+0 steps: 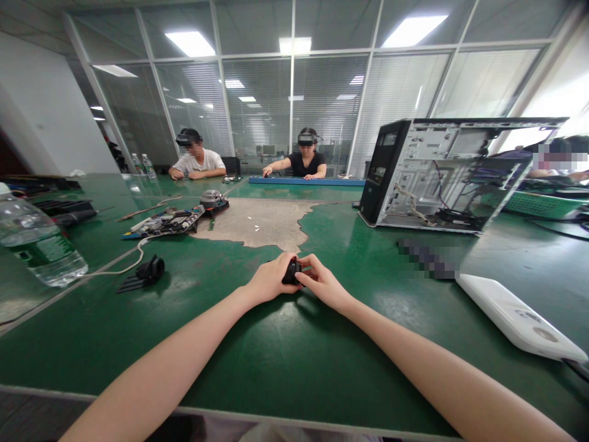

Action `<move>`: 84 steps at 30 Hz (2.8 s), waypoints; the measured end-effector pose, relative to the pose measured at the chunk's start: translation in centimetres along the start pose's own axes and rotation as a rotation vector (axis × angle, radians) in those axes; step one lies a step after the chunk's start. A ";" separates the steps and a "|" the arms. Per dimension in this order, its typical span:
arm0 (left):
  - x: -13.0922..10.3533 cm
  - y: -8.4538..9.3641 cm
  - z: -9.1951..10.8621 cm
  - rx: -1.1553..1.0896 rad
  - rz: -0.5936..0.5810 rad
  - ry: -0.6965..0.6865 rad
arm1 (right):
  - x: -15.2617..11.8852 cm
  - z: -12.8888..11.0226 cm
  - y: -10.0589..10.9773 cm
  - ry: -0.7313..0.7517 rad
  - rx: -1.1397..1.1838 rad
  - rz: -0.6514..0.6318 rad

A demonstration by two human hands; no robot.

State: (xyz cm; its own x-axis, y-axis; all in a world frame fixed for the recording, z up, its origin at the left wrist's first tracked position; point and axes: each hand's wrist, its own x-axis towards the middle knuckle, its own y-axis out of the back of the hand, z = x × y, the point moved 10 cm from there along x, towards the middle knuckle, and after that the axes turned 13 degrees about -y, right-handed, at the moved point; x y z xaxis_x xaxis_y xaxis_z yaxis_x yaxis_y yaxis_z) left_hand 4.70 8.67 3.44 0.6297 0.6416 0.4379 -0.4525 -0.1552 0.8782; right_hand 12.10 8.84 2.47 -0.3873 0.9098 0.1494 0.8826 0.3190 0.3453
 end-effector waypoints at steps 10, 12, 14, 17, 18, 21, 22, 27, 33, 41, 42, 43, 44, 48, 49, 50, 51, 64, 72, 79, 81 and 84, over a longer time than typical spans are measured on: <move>0.0 0.0 -0.1 -0.020 0.004 0.020 | 0.1 -0.1 0.4 0.037 0.014 0.044; 0.0 0.0 -0.2 -0.027 0.002 0.029 | 0.2 0.2 0.5 0.021 0.025 0.047; 0.0 0.0 -0.2 -0.031 0.000 0.034 | 0.4 0.6 0.5 -0.001 0.025 0.054; 0.0 0.0 -0.3 -0.026 -0.006 0.035 | 0.4 0.7 0.4 -0.016 0.007 0.047; 0.0 0.0 -0.2 -0.021 -0.006 0.034 | 0.3 0.6 0.3 -0.011 -0.004 0.040; 0.0 0.0 -0.1 -0.011 -0.004 0.023 | -0.1 -0.2 0.2 0.033 -0.060 0.036; 0.0 0.0 -0.1 -0.010 -0.002 0.021 | -0.3 -0.6 0.2 0.058 -0.082 0.049; 0.0 -0.1 -0.2 -0.024 0.005 0.035 | -1.0 -2.2 0.6 0.194 -0.175 0.135; 0.1 -0.1 -0.1 -0.031 0.007 0.028 | -0.7 -1.5 0.6 0.174 -0.198 0.140; 0.0 0.0 -0.1 -0.023 -0.002 0.013 | -1.0 -1.7 0.4 0.166 -0.318 0.160; 0.0 0.0 -0.1 -0.025 -0.003 0.017 | -1.1 -1.9 0.3 0.169 -0.333 0.163; 0.0 0.0 -0.1 -0.028 -0.004 0.020 | -1.2 -2.0 0.3 0.172 -0.342 0.160; 0.0 0.0 -0.2 -0.032 -0.002 0.025 | -1.2 -2.2 0.2 0.175 -0.342 0.157; 0.1 0.0 -0.1 -0.060 -0.001 0.033 | -1.4 -2.5 0.2 0.191 -0.350 0.151; 0.1 0.0 -0.1 -0.067 -0.002 0.032 | -1.4 -2.5 0.2 0.188 -0.344 0.150; 0.1 0.0 -0.1 -0.076 -0.001 0.036 | -1.3 -2.4 0.3 0.183 -0.334 0.145; 0.2 0.1 -0.1 -0.079 0.005 0.043 | -1.3 -2.4 0.4 0.180 -0.321 0.146; 0.7 -0.4 -0.7 -0.141 -0.043 0.082 | -0.7 -2.1 0.4 0.082 -0.317 0.067; 1.0 -0.7 -1.1 -0.176 -0.066 0.086 | 0.0 -1.5 0.7 0.043 -0.197 0.042; 0.9 -1.3 -1.6 -0.181 -0.091 0.101 | 0.4 -0.8 0.7 -0.037 -0.189 0.007; 0.9 -1.4 -1.6 -0.184 -0.094 0.100 | 0.3 -1.0 0.7 -0.036 -0.186 -0.003; 0.9 -1.5 -1.6 -0.192 -0.105 0.103 | 0.2 -1.4 1.0 -0.016 -0.196 0.011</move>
State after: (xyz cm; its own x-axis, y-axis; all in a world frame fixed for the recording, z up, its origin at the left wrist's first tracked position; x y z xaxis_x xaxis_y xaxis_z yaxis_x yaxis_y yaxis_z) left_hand 4.95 10.74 2.22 0.6161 0.7217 0.3156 -0.5060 0.0554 0.8608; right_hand 12.51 8.98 4.09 -0.3724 0.9175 0.1399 0.8172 0.2527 0.5180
